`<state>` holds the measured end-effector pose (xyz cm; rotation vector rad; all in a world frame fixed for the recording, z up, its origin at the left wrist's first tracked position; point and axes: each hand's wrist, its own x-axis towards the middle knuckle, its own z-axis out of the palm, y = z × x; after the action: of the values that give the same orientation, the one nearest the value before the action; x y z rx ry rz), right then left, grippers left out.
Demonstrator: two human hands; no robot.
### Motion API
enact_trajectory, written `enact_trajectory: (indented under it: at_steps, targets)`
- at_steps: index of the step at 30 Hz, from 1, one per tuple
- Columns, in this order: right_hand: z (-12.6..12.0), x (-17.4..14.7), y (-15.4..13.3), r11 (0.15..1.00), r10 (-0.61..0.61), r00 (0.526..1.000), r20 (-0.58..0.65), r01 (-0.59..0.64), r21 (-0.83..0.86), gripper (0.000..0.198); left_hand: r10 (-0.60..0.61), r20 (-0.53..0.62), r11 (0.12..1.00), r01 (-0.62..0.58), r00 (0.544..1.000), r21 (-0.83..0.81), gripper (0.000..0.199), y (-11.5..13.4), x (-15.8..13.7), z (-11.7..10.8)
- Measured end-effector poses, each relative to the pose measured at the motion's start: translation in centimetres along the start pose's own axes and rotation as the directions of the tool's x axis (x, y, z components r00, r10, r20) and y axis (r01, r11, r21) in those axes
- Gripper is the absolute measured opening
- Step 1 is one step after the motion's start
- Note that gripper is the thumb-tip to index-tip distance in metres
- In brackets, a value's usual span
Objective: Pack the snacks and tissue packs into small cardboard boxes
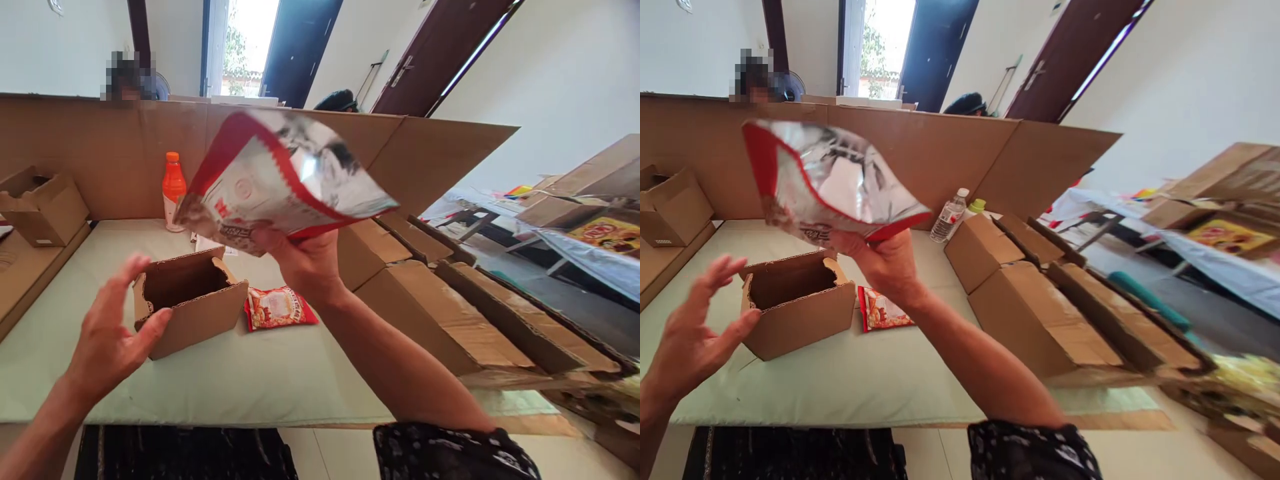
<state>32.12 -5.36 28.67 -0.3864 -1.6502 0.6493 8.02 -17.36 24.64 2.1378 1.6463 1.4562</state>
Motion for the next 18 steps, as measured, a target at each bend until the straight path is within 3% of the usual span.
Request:
enact_trajectory:
  at_steps: [2, 4, 5, 7, 10, 12, 14, 18]
  targets:
    - [-0.1, 0.5, 1.0, 0.999, 0.030, 0.997, 0.075, -0.028, -0.019, 0.027, 0.198, 0.205, 0.936, -0.247, 0.959, 0.249, 0.042, -0.8, 0.4, 0.0]
    - [0.0, 1.0, 1.4, 0.992, 0.112, 0.935, 0.336, -0.085, -0.093, 0.026, 0.270, 0.362, 0.834, -0.405, 0.892, 0.375, 0.020, -1.2, 0.4, 0.0]
    - [0.1, 1.2, 1.3, 0.980, 0.170, 0.863, 0.476, -0.096, -0.177, 0.021, 0.270, 0.386, 0.795, -0.431, 0.882, 0.428, 0.018, -1.3, 0.3, -0.1]
    - [0.6, 1.7, 0.4, 0.909, 0.326, 0.674, 0.663, -0.030, -0.417, 0.012, 0.258, 0.366, 0.730, -0.429, 0.894, 0.532, 0.022, -1.2, -0.1, -0.3]
    - [2.4, 2.3, -1.0, 0.678, 0.569, 0.411, 0.712, 0.255, -0.689, 0.017, 0.276, 0.346, 0.674, -0.437, 0.897, 0.595, 0.023, -1.4, -0.8, -0.7]
    - [4.1, 2.4, -1.0, 0.583, 0.649, 0.256, 0.717, 0.438, -0.684, 0.019, 0.292, 0.360, 0.681, -0.457, 0.886, 0.572, 0.025, -1.9, -1.3, -0.8]
    - [5.6, 2.0, 0.0, 0.594, 0.656, 0.150, 0.740, 0.503, -0.628, 0.022, 0.294, 0.357, 0.717, -0.451, 0.887, 0.532, 0.026, -2.6, -1.7, -0.7]
    - [7.3, 0.4, 2.7, 0.690, 0.637, 0.045, 0.770, 0.412, -0.595, 0.031, 0.243, 0.336, 0.783, -0.388, 0.910, 0.486, 0.028, -2.9, -2.1, -0.7]
